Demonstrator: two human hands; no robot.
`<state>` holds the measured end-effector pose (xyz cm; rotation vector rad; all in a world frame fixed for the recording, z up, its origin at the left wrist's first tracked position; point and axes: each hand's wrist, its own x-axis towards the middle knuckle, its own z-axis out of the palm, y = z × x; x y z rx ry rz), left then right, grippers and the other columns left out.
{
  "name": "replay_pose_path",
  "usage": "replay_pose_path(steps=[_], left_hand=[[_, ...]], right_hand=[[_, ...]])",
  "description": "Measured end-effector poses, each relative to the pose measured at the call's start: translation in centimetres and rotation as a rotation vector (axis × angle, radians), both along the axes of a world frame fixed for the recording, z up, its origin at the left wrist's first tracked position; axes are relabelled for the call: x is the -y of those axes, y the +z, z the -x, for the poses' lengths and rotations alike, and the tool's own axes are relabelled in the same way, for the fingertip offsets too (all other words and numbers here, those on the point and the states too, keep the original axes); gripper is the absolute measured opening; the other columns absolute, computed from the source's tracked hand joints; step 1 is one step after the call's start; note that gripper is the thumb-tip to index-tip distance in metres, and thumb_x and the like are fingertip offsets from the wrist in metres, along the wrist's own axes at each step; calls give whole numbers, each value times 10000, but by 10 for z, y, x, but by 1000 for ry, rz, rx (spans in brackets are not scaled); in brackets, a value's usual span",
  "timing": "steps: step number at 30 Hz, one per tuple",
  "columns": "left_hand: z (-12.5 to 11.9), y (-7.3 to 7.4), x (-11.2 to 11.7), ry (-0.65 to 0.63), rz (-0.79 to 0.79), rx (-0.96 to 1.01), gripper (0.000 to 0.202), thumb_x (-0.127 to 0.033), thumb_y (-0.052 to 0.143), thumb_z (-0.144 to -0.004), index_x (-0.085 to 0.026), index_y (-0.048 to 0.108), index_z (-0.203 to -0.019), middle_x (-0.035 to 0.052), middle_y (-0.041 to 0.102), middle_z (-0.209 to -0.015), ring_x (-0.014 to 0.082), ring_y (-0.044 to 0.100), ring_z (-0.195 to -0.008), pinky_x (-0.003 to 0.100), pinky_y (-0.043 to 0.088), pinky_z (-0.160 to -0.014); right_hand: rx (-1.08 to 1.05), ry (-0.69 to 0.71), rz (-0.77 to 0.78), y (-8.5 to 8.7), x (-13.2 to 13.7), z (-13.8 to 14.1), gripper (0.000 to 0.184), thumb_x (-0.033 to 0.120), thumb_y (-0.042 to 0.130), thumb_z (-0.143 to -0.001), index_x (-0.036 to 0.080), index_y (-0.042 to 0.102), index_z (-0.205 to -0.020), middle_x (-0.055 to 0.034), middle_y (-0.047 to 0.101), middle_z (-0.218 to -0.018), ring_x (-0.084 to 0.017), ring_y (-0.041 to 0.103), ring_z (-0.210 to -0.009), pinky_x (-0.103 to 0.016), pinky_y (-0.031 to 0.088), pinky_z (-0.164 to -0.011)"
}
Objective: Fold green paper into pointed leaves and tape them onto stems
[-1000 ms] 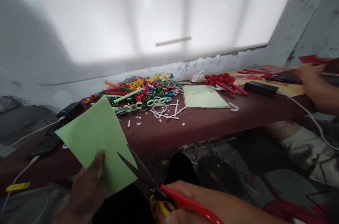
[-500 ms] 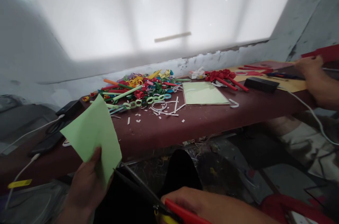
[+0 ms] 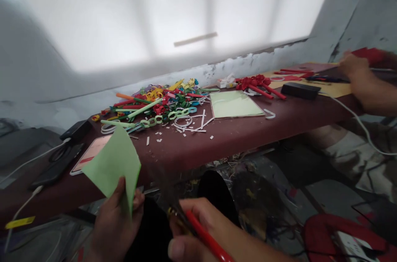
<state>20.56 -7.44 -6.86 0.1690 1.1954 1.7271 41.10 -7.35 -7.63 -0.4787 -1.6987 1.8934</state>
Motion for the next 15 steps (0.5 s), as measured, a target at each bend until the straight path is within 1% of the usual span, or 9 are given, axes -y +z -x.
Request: replay_pose_path(steps=[1, 2, 3, 5, 7, 9, 12, 15], left_hand=[[1, 1, 0, -2, 3, -2, 165, -250, 569, -1006, -132, 632, -910, -65, 606, -647, 54, 533, -453, 179, 473, -448], [2, 1, 1, 0, 8, -2, 189, -225, 542, -1016, -138, 612, -864, -86, 552, -581, 50, 493, -410, 166, 436, -413], [2, 2, 1, 0, 13, -2, 220, -205, 516, -1024, -147, 594, -827, -96, 509, -528, 53, 465, -375, 161, 407, -386], [1, 3, 2, 2, 18, 2, 268, -183, 474, -1030, -165, 573, -781, -95, 471, -465, 63, 447, -337, 155, 372, -349], [-1, 4, 2, -1, 11, 7, 285, -179, 456, -1026, -174, 572, -766, -79, 490, -451, 69, 446, -323, 160, 373, -338], [-3, 6, 2, 1, -7, 1, 276, -177, 464, -1016, -176, 582, -767, -72, 515, -459, 70, 440, -320, 170, 395, -346], [-3, 7, 3, 5, -26, -19, 248, -157, 472, -1004, -172, 614, -800, -64, 558, -485, 71, 445, -322, 183, 427, -363], [-2, 9, 5, -9, -32, -29, 255, -153, 471, -1000, -162, 637, -807, -44, 596, -510, 73, 454, -318, 187, 433, -357]], right_hand=[[41, 36, 39, 3, 4, -3, 595, 775, 623, -806, 206, 449, -823, 29, 469, -701, -106, 406, -626, -230, 333, -565], [81, 32, 65, 7, 7, -5, 614, 794, 620, -792, 207, 440, -805, 34, 436, -711, -103, 382, -639, -224, 333, -572], [116, 21, 77, 12, 11, -7, 628, 806, 627, -775, 209, 435, -784, 38, 404, -716, -104, 364, -653, -221, 337, -581], [162, -8, 85, 20, 15, -9, 632, 811, 633, -765, 211, 436, -758, 41, 364, -709, -114, 361, -674, -222, 351, -606], [186, -8, 83, 27, 17, -9, 626, 807, 638, -763, 213, 442, -746, 41, 344, -700, -121, 364, -681, -224, 356, -613], [196, -7, 84, 28, 16, -8, 610, 795, 635, -775, 214, 448, -751, 42, 329, -704, -120, 350, -672, -223, 349, -607], [178, -1, 82, 24, 11, -6, 610, 799, 619, -781, 217, 438, -751, 47, 299, -702, -113, 306, -647, -222, 312, -576], [177, 51, 64, 18, 7, -3, 657, 836, 634, -726, 218, 412, -723, 52, 298, -681, -108, 281, -635, -225, 271, -551]])
